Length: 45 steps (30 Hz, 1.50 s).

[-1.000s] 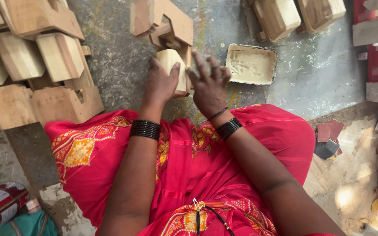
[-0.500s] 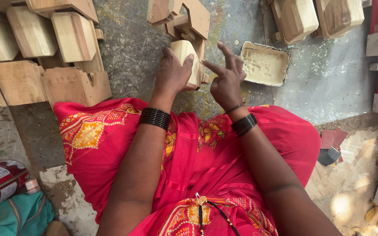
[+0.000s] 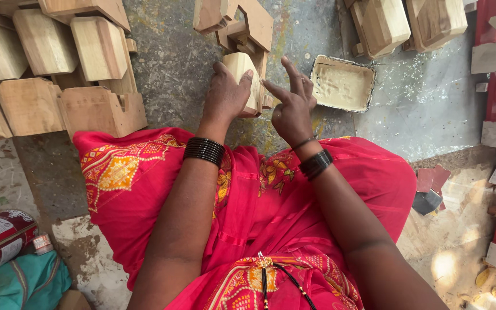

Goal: The person sits on the floor and scoops white filler paste from a shallow tray, spreading it by hand over the surfaces of wooden toy parts. They rub the paste into each part, set treated parts aside with other finished pieces, and pick up the next part to repeat the process.

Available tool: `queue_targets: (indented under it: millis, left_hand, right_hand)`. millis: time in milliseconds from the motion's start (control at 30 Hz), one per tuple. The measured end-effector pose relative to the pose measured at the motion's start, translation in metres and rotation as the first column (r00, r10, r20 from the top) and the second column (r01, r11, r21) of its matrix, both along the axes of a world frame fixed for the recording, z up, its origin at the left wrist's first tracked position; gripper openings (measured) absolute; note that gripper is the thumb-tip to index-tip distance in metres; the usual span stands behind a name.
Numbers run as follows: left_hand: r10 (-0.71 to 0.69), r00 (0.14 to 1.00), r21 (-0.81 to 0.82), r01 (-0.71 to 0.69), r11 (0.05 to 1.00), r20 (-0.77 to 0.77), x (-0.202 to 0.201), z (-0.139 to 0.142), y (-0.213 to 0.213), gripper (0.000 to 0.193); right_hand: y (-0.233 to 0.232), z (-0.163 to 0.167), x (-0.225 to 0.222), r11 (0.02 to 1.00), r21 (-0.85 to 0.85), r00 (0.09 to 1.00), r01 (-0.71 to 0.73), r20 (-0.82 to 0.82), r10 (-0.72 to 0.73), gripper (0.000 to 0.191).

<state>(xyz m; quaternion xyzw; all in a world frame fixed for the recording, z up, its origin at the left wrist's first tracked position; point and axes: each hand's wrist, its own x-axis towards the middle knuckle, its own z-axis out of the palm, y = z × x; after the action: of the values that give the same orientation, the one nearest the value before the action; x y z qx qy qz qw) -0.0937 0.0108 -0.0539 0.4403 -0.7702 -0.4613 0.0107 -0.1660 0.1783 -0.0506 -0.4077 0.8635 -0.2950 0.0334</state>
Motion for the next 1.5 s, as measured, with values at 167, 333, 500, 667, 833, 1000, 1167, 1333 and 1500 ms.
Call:
queue_targets:
  millis: [167, 333, 500, 667, 833, 1000, 1167, 1333, 1500]
  left_hand:
    - [0.031, 0.999, 0.003, -0.031, 1.0, -0.017, -0.001, -0.004, -0.003, 0.067]
    - [0.006, 0.999, -0.033, -0.007, 0.999, -0.037, -0.001, -0.006, 0.001, 0.067]
    - [0.002, 1.0, -0.036, -0.003, 0.999, -0.012, -0.002, -0.002, -0.001, 0.069]
    - [0.006, 1.0, -0.013, -0.006, 1.0, 0.014, -0.003, 0.0, 0.001, 0.07]
    - [0.009, 1.0, -0.014, -0.009, 1.0, -0.004, -0.003, -0.001, 0.001, 0.071]
    - [-0.004, 1.0, -0.039, 0.004, 0.999, 0.008, -0.003, -0.001, 0.002, 0.069]
    - [-0.011, 1.0, -0.016, 0.011, 1.0, 0.011, -0.003, -0.001, 0.001, 0.07]
    - [-0.005, 1.0, -0.033, 0.004, 0.999, -0.028, -0.004, -0.004, 0.001, 0.068]
    - [0.002, 0.999, -0.026, -0.003, 1.0, -0.042, -0.002, -0.007, 0.001, 0.066]
  right_hand:
    - [0.005, 0.001, 0.008, 0.998, 0.058, 1.0, -0.025, 0.012, 0.025, 0.058]
    - [0.011, 0.002, 0.008, 0.999, 0.02, 0.998, 0.039, 0.048, -0.039, 0.055]
    - [0.013, 0.007, 0.027, 0.995, 0.088, 0.938, -0.055, -0.338, 0.082, 0.037]
    - [0.016, 0.018, 0.027, 0.983, 0.167, 0.825, -0.072, -0.544, 0.153, 0.019]
    - [0.014, 0.016, 0.035, 0.967, 0.256, 0.688, 0.004, -0.702, 0.183, 0.036]
    - [0.019, 0.013, 0.03, 0.994, 0.065, 0.905, -0.087, -0.413, 0.106, 0.026]
    - [0.0, 0.008, 0.008, 1.0, -0.026, 0.989, -0.018, -0.149, 0.014, 0.053]
    - [-0.016, 0.004, 0.026, 0.959, 0.273, 0.843, 0.079, -0.531, 0.082, 0.05]
    - [-0.016, 0.004, 0.035, 0.938, 0.335, 0.768, 0.084, -0.622, 0.154, 0.041]
